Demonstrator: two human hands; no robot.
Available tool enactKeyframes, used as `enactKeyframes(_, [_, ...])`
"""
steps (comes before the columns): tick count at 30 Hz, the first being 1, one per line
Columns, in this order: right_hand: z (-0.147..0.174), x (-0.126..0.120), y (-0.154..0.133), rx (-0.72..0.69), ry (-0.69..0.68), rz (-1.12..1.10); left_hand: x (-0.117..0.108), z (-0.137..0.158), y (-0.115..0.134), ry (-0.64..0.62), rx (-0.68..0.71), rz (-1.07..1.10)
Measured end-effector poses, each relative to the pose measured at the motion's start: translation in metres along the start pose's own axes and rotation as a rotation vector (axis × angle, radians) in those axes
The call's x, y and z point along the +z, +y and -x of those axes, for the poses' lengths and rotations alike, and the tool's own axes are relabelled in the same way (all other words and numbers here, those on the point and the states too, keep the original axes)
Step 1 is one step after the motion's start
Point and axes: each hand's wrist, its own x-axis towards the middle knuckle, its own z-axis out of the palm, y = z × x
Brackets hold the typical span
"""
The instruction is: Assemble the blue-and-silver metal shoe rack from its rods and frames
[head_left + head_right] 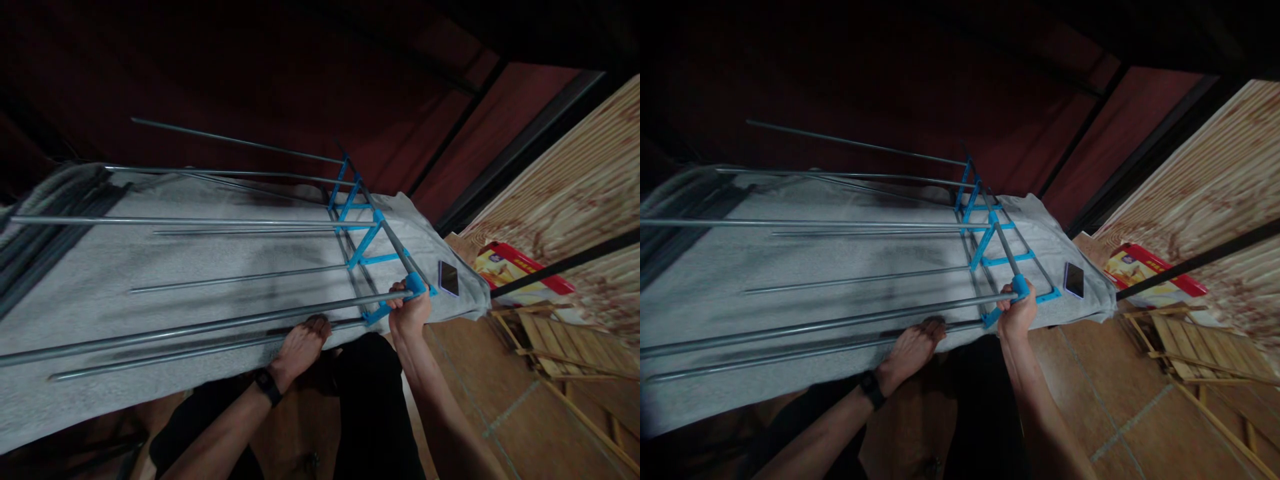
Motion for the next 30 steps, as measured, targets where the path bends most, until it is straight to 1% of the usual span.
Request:
enactKeyframes(8, [0.000,-0.001,0.001,-0.025,-0.002,0.042,0.005,-0.001,-0.005,0.035,-0.015,0.041])
enactKeyframes(12, [0.001,-0.002,0.002,-0.045,-0.051,0.044,0.006,-0.002,-0.007,0.034,0.008,0.055])
enactKeyframes(14, [0.001,-0.003,0.003,-0.048,-0.063,0.047,0.008,-0.002,-0.007,0.041,0.008,0.051])
enactKeyframes(18, [0.001,-0.005,0.006,-0.086,-0.044,0.077,0.013,-0.001,-0.007,0.040,0.001,0.026])
enactKeyframes(21, [0.002,-0.005,0.006,-0.094,-0.075,0.066,0.015,0.001,-0.007,0.052,0.005,0.016])
enactKeyframes(25, [0.002,-0.008,0.007,-0.114,-0.124,0.072,0.015,0.001,-0.006,0.078,-0.001,0.025])
enactKeyframes(30, [0.001,-0.012,0.010,-0.152,-0.134,0.120,0.012,0.002,-0.006,0.078,-0.020,0.032])
